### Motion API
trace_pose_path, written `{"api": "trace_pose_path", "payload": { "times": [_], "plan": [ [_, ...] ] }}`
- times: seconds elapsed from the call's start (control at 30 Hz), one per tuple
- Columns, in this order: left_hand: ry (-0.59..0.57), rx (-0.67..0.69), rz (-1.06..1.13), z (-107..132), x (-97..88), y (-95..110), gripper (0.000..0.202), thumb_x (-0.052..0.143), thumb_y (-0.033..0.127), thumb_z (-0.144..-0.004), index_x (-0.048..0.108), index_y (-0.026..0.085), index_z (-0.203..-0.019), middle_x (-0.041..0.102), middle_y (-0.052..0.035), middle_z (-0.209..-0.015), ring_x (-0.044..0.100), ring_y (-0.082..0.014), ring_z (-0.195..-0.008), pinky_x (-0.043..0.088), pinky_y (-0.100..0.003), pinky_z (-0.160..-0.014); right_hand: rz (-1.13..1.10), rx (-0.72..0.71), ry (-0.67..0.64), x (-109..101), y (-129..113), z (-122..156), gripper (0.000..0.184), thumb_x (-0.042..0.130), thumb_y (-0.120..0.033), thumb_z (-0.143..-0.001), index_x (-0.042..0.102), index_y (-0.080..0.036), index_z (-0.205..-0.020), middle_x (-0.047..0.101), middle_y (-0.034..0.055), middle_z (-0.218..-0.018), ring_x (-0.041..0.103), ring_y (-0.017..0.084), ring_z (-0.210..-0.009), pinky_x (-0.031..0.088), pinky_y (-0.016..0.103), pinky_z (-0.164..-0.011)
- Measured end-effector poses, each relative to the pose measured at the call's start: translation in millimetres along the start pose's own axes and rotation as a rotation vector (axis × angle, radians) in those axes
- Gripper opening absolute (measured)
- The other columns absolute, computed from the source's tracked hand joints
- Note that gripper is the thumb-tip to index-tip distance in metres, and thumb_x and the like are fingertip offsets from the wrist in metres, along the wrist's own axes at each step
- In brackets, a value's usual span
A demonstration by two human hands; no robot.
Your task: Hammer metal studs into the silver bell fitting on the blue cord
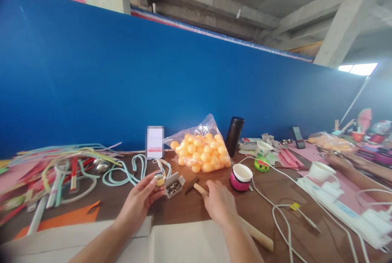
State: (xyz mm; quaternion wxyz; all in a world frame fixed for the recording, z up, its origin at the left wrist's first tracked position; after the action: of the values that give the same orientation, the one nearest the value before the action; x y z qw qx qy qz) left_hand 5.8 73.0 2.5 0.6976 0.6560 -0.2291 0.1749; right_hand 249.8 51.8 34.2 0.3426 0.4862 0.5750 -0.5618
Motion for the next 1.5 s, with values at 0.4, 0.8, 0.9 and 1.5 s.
{"api": "trace_pose_path", "payload": {
  "times": [0.4,0.8,0.9,1.5],
  "plan": [
    [0.039,0.038,0.009,0.1,-1.6,2.0,0.042,0.070,0.034,-0.072,0.062,0.017,-0.109,0.068,-0.0057,-0.093,0.066,-0.0149,-0.075,0.055,-0.027,-0.071,-0.207,-0.415,0.175,17.2,-100.5,9.1,0.019,0.048,-0.023,-0.088,0.067,-0.024,-0.087,0.062,0.0027,-0.083,0.058,0.017,-0.085,0.041,0.024,-0.075],
    [0.032,0.042,0.017,-3.7,-3.4,0.3,0.042,0.072,0.035,-0.069,0.064,0.016,-0.105,0.067,-0.0067,-0.092,0.065,-0.0147,-0.069,0.055,-0.027,-0.063,-0.044,-0.283,-0.068,20.7,-107.7,-11.1,0.016,0.054,-0.028,-0.081,0.070,-0.029,-0.084,0.070,-0.0010,-0.084,0.064,0.017,-0.082,0.037,0.023,-0.064],
    [0.025,0.034,0.018,-2.6,-1.5,0.8,0.041,0.072,0.035,-0.069,0.064,0.016,-0.104,0.066,-0.0062,-0.090,0.064,-0.0145,-0.068,0.055,-0.027,-0.061,-0.045,-0.268,-0.080,24.4,-108.7,-15.3,0.015,0.055,-0.026,-0.079,0.069,-0.030,-0.084,0.070,-0.0016,-0.082,0.065,0.017,-0.081,0.037,0.022,-0.062],
    [-0.037,-0.052,0.115,-1.0,4.9,2.1,0.037,0.071,0.028,-0.072,0.063,0.014,-0.105,0.070,-0.0073,-0.083,0.066,-0.0145,-0.070,0.055,-0.025,-0.067,-0.991,-0.212,0.009,17.9,-97.8,-6.5,0.023,0.053,-0.043,-0.083,0.054,-0.020,-0.080,0.068,0.0052,-0.081,0.065,0.018,-0.059,0.052,0.028,-0.049]
  ]
}}
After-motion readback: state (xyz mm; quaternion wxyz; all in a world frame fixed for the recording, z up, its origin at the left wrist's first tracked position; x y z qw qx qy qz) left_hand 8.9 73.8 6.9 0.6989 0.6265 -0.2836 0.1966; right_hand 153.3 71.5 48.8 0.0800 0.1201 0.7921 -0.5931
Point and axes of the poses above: each hand's wrist, its own z-axis away from the middle knuckle, its own x-axis out of the palm, y = z × x, the point moved 8 cm from there along -z, towards the middle knuckle
